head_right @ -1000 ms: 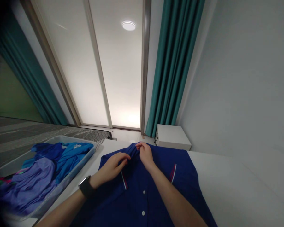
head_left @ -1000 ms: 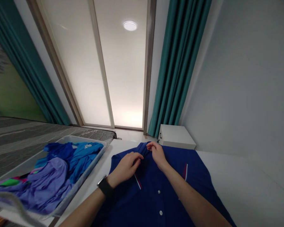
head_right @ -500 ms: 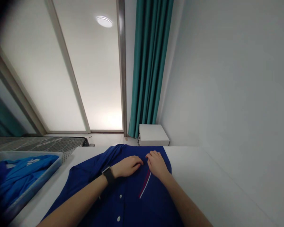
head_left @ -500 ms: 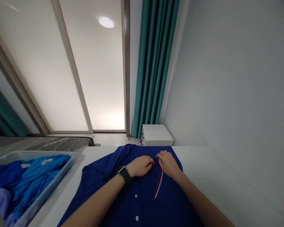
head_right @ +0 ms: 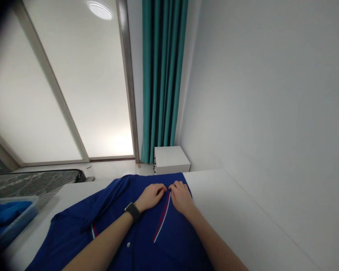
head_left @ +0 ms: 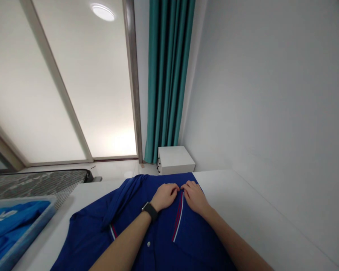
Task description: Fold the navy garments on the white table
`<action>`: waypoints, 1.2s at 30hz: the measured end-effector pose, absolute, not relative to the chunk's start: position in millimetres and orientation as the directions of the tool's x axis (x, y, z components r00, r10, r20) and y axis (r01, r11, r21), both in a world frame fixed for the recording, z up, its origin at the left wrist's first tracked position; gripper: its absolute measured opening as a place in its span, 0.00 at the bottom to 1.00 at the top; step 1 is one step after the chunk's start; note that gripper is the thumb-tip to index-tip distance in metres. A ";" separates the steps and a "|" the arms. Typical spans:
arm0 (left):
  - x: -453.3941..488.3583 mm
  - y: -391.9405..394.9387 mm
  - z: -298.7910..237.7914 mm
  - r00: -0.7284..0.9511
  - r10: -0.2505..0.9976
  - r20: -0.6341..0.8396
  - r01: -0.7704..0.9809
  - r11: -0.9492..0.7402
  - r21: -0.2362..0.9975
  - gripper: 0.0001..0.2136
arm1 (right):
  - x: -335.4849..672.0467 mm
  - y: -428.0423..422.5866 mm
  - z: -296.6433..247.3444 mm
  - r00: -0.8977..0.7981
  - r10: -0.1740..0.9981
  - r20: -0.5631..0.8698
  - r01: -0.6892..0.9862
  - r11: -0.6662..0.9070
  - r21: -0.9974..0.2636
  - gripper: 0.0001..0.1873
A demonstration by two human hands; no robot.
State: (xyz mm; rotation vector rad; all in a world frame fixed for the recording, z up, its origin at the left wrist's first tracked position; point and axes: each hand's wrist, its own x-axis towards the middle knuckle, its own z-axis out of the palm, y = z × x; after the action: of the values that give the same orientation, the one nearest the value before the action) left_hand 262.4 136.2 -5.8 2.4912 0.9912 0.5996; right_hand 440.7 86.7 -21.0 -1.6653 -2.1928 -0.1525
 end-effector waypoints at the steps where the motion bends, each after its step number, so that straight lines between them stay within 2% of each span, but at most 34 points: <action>1: 261.9 135.7 -6.0 0.655 0.713 0.250 0.536 -0.672 0.511 0.13 | 443.5 90.9 -20.7 -0.232 0.906 0.354 0.936 0.306 -0.171 0.13; 3: 261.3 135.7 -5.6 0.649 0.718 0.252 0.527 -0.663 0.531 0.12 | 452.3 103.9 -19.6 -0.216 0.912 0.349 0.918 0.311 -0.247 0.14; 6: 261.2 136.6 -5.2 0.644 0.722 0.255 0.525 -0.659 0.539 0.12 | 472.0 131.1 -18.6 -0.112 0.924 0.365 0.921 0.235 -0.311 0.16; 11: 261.6 136.7 -5.5 0.647 0.719 0.254 0.524 -0.661 0.538 0.12 | 503.6 169.3 -27.2 0.061 0.942 0.331 0.955 0.042 -0.295 0.19; 15: 261.6 136.9 -4.7 0.646 0.719 0.257 0.515 -0.659 0.549 0.12 | 509.9 181.0 -38.3 0.082 0.965 0.249 0.965 -0.014 -0.263 0.16; 20: 261.1 137.2 -3.6 0.641 0.724 0.257 0.508 -0.650 0.565 0.12 | 505.9 185.0 -41.3 0.063 0.971 0.232 0.973 -0.008 -0.232 0.15; 27: 261.1 136.9 -3.2 0.621 0.733 0.276 0.460 -0.627 0.629 0.12 | 499.1 178.6 -30.2 0.038 0.945 0.326 0.970 0.043 -0.239 0.16; 33: 261.3 137.6 -4.8 0.596 0.753 0.280 0.429 -0.593 0.682 0.13 | 483.6 147.2 -4.5 -0.080 0.910 0.406 0.954 0.188 -0.234 0.17; 36: 261.2 137.8 -6.7 0.538 0.753 0.380 0.444 -0.636 0.632 0.18 | 468.3 116.3 5.1 -0.181 0.893 0.411 0.940 0.280 -0.196 0.14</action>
State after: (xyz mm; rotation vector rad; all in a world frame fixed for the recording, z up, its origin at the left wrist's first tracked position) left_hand 261.2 137.8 -6.7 2.3125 0.9709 0.8898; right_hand 468.3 116.3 5.1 -1.6454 -2.1105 -0.1387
